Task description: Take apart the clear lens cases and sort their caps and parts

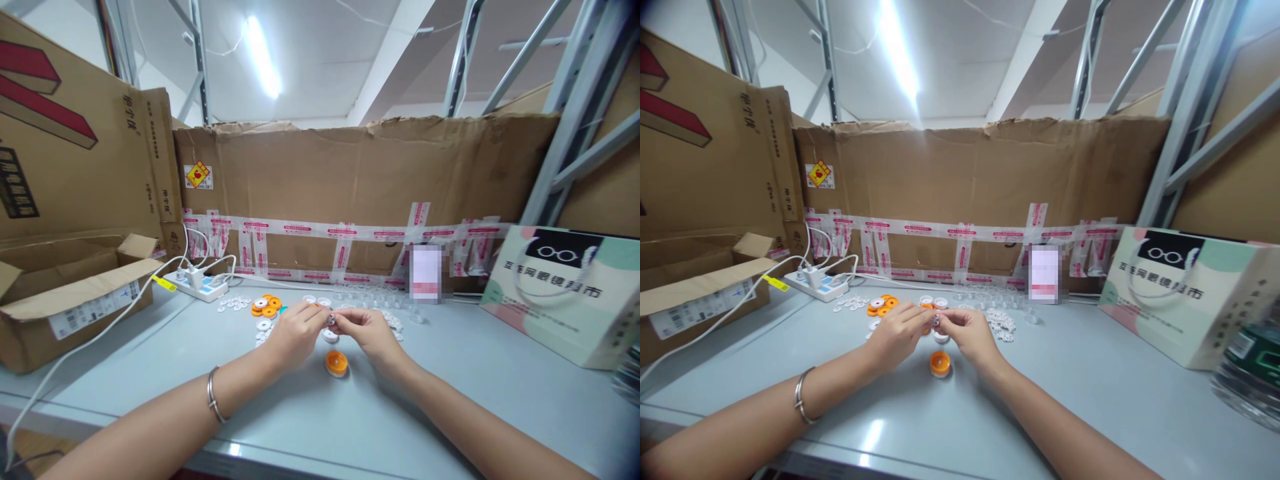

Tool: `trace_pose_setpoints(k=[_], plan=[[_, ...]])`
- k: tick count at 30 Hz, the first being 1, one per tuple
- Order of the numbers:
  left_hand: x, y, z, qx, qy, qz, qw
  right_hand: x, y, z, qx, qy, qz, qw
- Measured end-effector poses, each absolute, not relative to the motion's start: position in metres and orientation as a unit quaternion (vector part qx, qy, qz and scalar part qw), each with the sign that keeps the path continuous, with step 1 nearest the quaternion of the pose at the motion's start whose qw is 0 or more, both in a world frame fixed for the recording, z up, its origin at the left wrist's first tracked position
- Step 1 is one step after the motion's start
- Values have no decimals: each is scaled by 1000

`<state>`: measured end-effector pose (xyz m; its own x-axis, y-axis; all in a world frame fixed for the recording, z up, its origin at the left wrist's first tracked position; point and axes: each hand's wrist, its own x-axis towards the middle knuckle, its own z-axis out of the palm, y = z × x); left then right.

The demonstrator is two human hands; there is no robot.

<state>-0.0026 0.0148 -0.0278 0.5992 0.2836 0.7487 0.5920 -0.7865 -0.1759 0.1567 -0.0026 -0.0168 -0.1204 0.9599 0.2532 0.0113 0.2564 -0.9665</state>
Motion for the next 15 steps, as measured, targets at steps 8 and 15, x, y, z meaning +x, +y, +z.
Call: trace_pose_setpoints(k=[8,15], plan=[[-3,15,-28,-872,-244,-367,215,154,-6,-13,-398,-560,496,531],[-3,15,-29,-869,-247,-361,232,155,-4,-17,-408,-546,503,532]])
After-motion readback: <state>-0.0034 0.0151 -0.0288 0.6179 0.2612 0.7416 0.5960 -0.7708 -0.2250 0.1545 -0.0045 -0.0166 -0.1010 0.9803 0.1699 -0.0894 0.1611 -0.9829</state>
